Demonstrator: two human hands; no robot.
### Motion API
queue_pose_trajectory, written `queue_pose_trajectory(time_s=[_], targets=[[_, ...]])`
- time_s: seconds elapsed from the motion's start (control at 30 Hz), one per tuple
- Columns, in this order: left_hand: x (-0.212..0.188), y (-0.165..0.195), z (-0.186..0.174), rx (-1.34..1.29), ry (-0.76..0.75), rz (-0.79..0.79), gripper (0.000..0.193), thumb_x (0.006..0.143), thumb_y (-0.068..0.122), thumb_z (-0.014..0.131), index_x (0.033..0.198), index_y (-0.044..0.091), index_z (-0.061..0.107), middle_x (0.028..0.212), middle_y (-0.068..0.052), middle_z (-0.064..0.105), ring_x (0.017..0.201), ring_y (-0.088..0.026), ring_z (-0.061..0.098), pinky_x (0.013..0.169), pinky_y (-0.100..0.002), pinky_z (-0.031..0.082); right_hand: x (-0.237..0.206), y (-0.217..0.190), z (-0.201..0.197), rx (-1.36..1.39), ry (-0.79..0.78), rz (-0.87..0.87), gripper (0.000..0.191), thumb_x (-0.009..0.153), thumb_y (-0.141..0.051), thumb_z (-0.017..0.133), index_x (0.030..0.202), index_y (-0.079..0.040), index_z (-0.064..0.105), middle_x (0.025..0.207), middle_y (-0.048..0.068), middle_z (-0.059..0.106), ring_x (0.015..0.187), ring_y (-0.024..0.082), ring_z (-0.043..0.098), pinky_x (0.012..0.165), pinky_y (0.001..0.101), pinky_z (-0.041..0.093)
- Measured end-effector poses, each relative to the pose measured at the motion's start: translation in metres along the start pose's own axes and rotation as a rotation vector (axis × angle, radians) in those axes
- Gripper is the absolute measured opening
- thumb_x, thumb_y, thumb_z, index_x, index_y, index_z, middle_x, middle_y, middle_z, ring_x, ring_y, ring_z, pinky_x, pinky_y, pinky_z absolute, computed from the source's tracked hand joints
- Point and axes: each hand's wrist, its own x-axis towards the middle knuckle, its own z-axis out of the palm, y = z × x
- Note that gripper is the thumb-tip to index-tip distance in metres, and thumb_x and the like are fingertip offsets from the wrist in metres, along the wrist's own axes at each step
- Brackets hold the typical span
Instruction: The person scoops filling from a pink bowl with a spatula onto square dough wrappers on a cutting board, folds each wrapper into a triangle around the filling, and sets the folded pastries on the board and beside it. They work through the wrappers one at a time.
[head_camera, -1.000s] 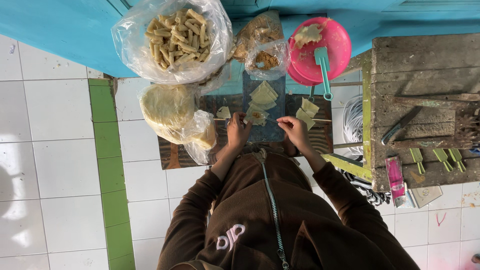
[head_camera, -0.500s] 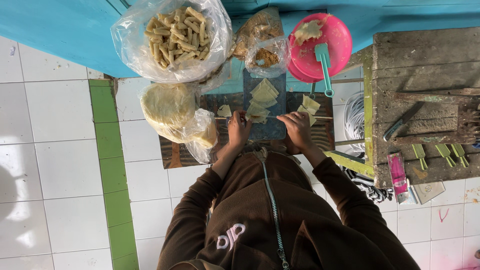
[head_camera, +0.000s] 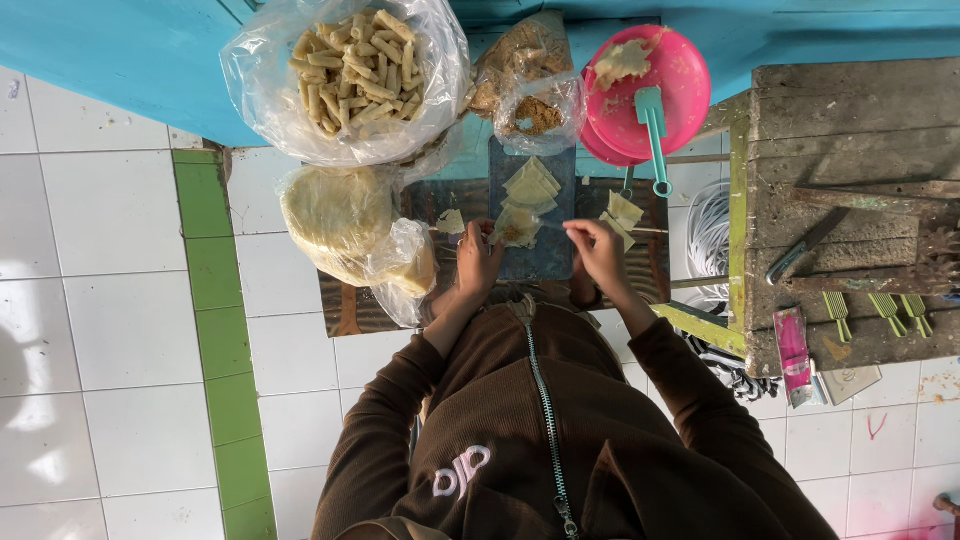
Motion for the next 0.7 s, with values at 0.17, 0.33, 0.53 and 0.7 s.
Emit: queue_pose_trajectory(time_s=[0.17,0.33,0.53,0.7], targets=[[0.000,0.000,0.000,-0.040,0.015,0.024,0.043,0.082,0.006,0.079,0.118,0.005,0.057,0.096,-0.010,0.065,0.086,-0.027,0.064,0.077,-0.040,0.053,0.062,0.001,0.011,0.195,0.233,0.150,0.020,0.100,-0.015,0.075,0.115,-0.002,0.076,0.095,0.002,0.076,0.079,0.005,0.065,0.071,0.0217,0.053],[0.001,0.006,-0.003,-0.042,0.013,0.052,0.044,0.080,0.006,0.081,0.118,0.007,0.058,0.096,-0.007,0.067,0.084,-0.024,0.064,0.077,-0.038,0.053,0.125,-0.025,0.023,0.060,0.442,0.156,0.028,0.100,-0.023,0.074,0.117,-0.002,0.071,0.102,0.008,0.073,0.080,0.017,0.061,0.066,0.0347,0.045],[0.002,0.020,-0.010,-0.081,-0.028,0.088,0.051,0.076,0.010,0.086,0.116,0.007,0.056,0.100,-0.005,0.072,0.085,-0.023,0.066,0.077,-0.036,0.054,0.097,-0.030,0.035,-0.380,0.320,-0.193,0.019,0.101,-0.020,0.075,0.107,-0.005,0.064,0.099,0.009,0.064,0.089,0.028,0.062,0.081,0.0403,0.050],[0.002,0.026,-0.017,-0.082,-0.059,0.135,0.052,0.077,0.012,0.087,0.118,0.004,0.055,0.104,-0.006,0.072,0.091,-0.024,0.068,0.080,-0.036,0.056,0.032,-0.009,0.046,-0.303,-0.049,-0.111,0.026,0.092,-0.017,0.078,0.100,-0.003,0.058,0.094,0.010,0.060,0.083,0.027,0.062,0.073,0.0400,0.051]])
